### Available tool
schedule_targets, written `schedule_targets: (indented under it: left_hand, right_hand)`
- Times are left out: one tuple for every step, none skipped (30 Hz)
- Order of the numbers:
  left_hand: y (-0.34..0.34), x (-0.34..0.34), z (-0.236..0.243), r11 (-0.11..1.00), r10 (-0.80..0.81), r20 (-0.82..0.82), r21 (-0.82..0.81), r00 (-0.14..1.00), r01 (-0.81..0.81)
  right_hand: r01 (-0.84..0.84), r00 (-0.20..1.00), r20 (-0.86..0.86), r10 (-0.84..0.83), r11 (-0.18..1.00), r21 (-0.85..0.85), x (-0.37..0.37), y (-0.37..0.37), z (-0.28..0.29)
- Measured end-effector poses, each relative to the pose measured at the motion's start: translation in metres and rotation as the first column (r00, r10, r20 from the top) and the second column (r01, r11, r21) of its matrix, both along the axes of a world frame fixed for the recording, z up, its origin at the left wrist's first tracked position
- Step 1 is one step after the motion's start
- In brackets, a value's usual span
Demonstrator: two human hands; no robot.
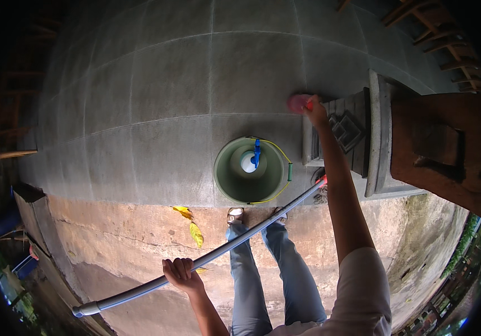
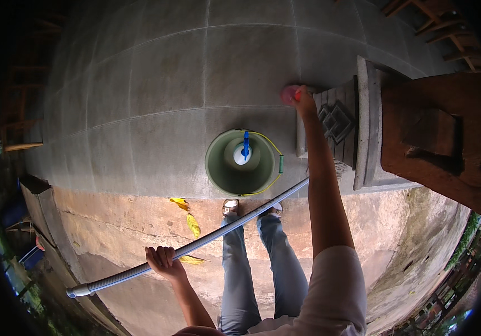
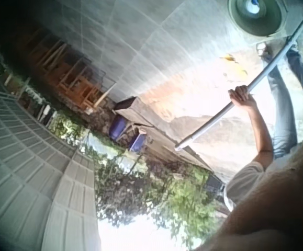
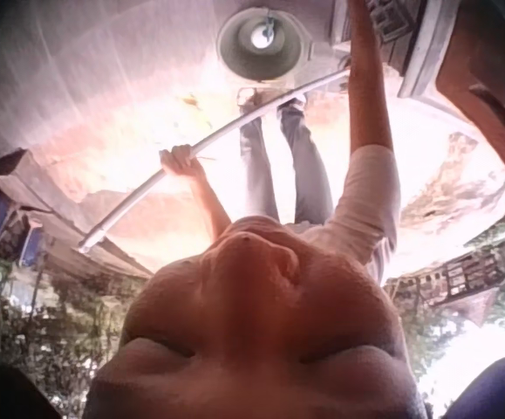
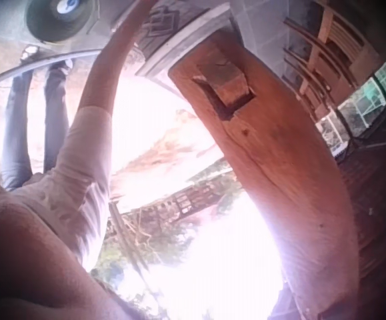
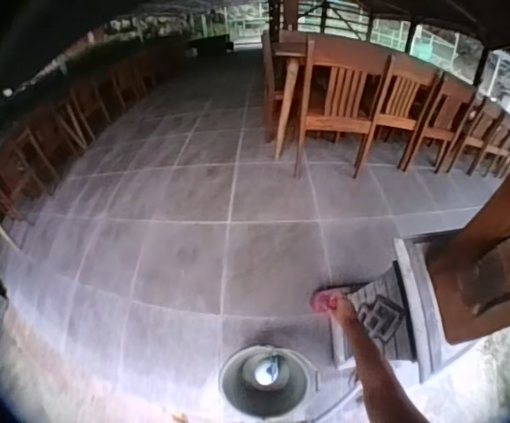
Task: The person mops a tiled patio area using a spray bottle and a mop, then carries a bucket and mop to a storage area. The person then picks up a plate and cups from a table and washes them at an outdoor sink.
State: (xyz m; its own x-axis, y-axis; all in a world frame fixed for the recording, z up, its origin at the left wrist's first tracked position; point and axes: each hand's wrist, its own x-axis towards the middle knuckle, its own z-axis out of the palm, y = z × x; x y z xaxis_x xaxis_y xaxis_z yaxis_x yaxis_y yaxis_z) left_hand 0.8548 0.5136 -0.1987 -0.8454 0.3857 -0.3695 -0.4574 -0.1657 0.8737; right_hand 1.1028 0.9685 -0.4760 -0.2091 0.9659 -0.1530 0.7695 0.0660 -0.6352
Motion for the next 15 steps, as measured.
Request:
schedule_targets:
  left_hand:
    - [0.0,-0.001,0.0,1.0,0.015,0.011,0.004,1.0,-0.015]
    - [-0.001,-0.002,-0.001,1.0,0.015,0.022,0.003,1.0,-0.015]
    - [0.001,-0.003,-0.002,1.0,0.016,0.027,-0.014,0.999,-0.016]
    - [0.004,-0.005,-0.002,1.0,0.015,0.029,-0.028,0.999,-0.014]
    - [0.008,-0.005,0.0,1.0,0.006,0.031,-0.031,1.0,-0.005]
    - [0.009,-0.006,0.001,0.999,0.005,0.03,-0.036,1.0,-0.004]
    - [0.008,-0.008,0.001,0.999,-0.045,0.051,0.015,0.998,0.045]
    - [0.006,-0.008,-0.001,0.999,-0.046,0.042,0.026,0.998,0.045]
    - [0.004,-0.007,0.0,0.999,-0.034,0.066,0.022,0.997,0.032]
    - [0.006,-0.006,0.001,1.0,-0.024,0.086,0.018,0.996,0.022]
    - [0.006,-0.005,0.003,0.999,-0.028,0.1,0.022,0.995,0.026]
    - [0.004,-0.004,0.005,0.999,-0.039,0.111,0.01,0.993,0.038]
    - [0.002,-0.002,0.007,0.999,-0.045,0.12,0.016,0.992,0.044]
    - [0.001,-0.001,0.008,0.999,-0.049,0.128,0.02,0.991,0.047]
    - [-0.002,0.002,0.007,0.999,-0.039,0.145,0.031,0.989,0.035]
  right_hand:
    - [-0.003,1.0,0.007,0.003,0.997,0.074,0.003,-0.018,0.0]
    - [-0.004,1.0,0.015,0.002,0.989,0.151,0.009,-0.034,0.001]
    - [0.002,1.0,-0.018,0.0,0.989,0.149,0.016,-0.046,0.006]
    - [0.012,0.999,-0.054,-0.004,0.989,0.148,0.023,-0.058,0.013]
    - [0.024,0.996,-0.09,-0.011,0.989,0.149,0.029,-0.07,0.02]
    - [0.021,0.997,-0.077,-0.013,0.994,0.11,0.023,-0.081,0.034]
    - [0.021,0.998,-0.061,-0.016,0.997,0.072,0.02,-0.09,0.052]
    - [0.021,0.999,-0.045,-0.02,0.999,0.035,0.017,-0.1,0.071]
    - [-0.023,0.999,-0.034,0.023,1.0,0.019,0.019,-0.11,0.089]
    - [-0.064,0.998,-0.028,0.064,0.998,0.003,0.021,-0.119,0.105]
    - [-0.107,0.994,-0.023,0.106,0.994,-0.015,0.023,-0.13,0.119]
    - [-0.141,0.99,-0.028,0.14,0.99,-0.025,0.023,-0.142,0.137]
    - [-0.173,0.985,-0.035,0.172,0.984,-0.039,0.023,-0.158,0.153]
    - [-0.207,0.978,-0.043,0.204,0.977,-0.054,0.023,-0.173,0.165]
    - [-0.232,0.973,0.01,0.233,0.972,-0.035,0.026,-0.19,0.177]
